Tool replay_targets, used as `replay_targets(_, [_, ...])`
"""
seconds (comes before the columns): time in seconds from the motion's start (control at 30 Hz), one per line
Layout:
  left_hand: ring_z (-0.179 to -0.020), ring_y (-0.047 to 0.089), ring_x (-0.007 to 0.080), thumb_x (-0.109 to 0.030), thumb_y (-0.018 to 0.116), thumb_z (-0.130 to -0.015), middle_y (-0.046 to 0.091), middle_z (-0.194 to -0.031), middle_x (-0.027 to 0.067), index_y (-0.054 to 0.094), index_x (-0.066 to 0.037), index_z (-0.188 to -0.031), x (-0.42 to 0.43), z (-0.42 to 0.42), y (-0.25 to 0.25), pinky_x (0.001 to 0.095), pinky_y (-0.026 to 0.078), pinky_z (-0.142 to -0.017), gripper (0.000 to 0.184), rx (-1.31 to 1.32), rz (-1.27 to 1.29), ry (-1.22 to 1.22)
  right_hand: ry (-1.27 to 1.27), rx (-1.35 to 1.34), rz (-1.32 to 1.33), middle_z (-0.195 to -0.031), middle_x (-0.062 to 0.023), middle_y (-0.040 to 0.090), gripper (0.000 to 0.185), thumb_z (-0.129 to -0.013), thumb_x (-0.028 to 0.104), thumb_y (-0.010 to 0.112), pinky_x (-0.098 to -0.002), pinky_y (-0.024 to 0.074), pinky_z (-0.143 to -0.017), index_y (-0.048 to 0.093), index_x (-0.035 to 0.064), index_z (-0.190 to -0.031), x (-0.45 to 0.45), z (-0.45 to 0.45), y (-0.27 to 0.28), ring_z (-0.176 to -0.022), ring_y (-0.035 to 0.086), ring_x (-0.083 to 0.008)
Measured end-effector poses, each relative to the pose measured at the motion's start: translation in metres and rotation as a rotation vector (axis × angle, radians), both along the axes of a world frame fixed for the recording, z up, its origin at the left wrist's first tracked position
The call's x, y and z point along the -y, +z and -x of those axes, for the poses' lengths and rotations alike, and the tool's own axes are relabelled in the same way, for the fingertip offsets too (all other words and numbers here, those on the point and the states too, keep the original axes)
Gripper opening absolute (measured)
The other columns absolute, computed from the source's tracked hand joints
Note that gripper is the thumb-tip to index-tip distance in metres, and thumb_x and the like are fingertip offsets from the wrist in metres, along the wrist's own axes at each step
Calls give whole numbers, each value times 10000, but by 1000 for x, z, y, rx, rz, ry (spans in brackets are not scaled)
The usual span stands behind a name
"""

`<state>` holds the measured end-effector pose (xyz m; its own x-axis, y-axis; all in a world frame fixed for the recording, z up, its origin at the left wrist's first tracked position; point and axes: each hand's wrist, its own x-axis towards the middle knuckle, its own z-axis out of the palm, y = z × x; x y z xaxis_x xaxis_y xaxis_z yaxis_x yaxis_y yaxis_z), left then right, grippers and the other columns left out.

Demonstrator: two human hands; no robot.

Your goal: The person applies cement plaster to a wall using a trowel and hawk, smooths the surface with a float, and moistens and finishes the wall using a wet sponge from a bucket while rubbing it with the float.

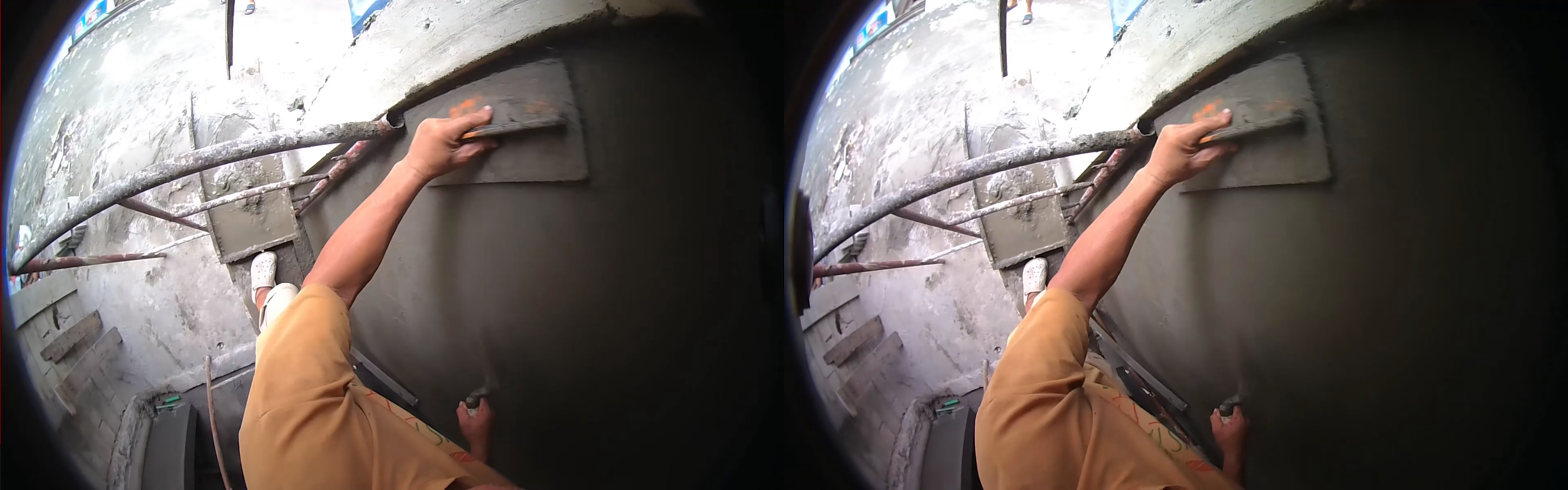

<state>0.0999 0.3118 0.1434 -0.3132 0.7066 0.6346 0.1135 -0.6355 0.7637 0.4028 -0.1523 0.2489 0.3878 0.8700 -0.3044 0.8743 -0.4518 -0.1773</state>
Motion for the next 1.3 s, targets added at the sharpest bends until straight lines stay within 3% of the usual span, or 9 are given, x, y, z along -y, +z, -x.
replay_targets(0.17, [-885, 691, 298, -225, 820, -749, 684, -1080, 134, 627, -131, -1230, 16, -10, 24, 323, 563, -771, 527, 42, -52, -31, 68, 1, -59, -792, -212, 647, 274, -753, 178, 708, -440, 514, -665, 593, -7, -918, 5, -17, -10, -789, 647, -429])
replay_targets(0.27, [-813, 688, 304, -269, 809, -749, 705, -991, 105, 639, -156, -1211, 7, 9, 61, 340, 564, -700, 505, -221, -42, -75, 65, 56, -23, -795, -213, 645, 273, -751, 179, 707, -437, 515, -668, 596, -6, -918, -3, -6, -1, -801, 649, -427])
replay_targets(0.3, [-674, 669, 295, -365, 765, -782, 700, -850, 96, 652, -190, -1176, -8, 4, 54, 370, 532, -578, 447, -96, -180, 69, 51, 30, -41, -794, -214, 646, 273, -753, 182, 706, -436, 515, -664, 596, -7, -915, 4, -20, -9, -795, 649, -427])
replay_targets(0.43, [-734, 690, 292, -283, 810, -753, 704, -921, 122, 666, -135, -1158, -12, 1, 2, 340, 555, -645, 454, 28, -80, 79, -12, 13, -37, -787, -222, 645, 270, -754, 189, 709, -442, 515, -651, 595, -6, -903, 12, -17, -4, -780, 649, -431])
replay_targets(0.6, [-902, 692, 298, -183, 815, -753, 680, -1079, 149, 641, -105, -1197, 51, -30, 23, 331, 558, -743, 483, 97, 90, -92, 34, 16, -82, -775, -222, 646, 277, -745, 191, 723, -447, 519, -633, 594, -4, -896, 8, -7, -5, -756, 655, -421])
replay_targets(0.87, [-628, 656, 260, -217, 839, -719, 695, -892, 135, 670, -124, -1175, 13, -10, -22, 305, 519, -583, 494, 80, 103, 61, 147, 15, -67, -727, -203, 648, 270, -737, 195, 727, -451, 524, -611, 602, 9, -888, -4, 11, -5, -719, 665, -409])
replay_targets(1.07, [-743, 694, 277, -227, 838, -709, 698, -915, 116, 639, -142, -1228, 45, -23, 12, 345, 541, -641, 563, -27, -42, -78, 82, 24, 56, -732, -205, 652, 276, -740, 210, 727, -445, 523, -606, 598, 8, -877, 6, 4, -11, -736, 671, -407])
replay_targets(1.2, [-659, 690, 242, -172, 855, -692, 687, -851, 145, 636, -144, -1246, 35, -34, -71, 313, 539, -599, 597, 107, -34, -28, -35, -51, 26, -736, -207, 648, 278, -752, 214, 728, -439, 519, -604, 599, 4, -879, 4, 6, -20, -732, 666, -414])
replay_targets(1.3, [-580, 632, 269, -170, 850, -702, 684, -855, 151, 667, -116, -1186, 4, -8, -28, 278, 518, -571, 520, 89, -6, 38, -9, -48, -13, -748, -212, 647, 270, -754, 206, 726, -437, 519, -621, 600, 3, -881, -5, 14, -17, -741, 664, -415])
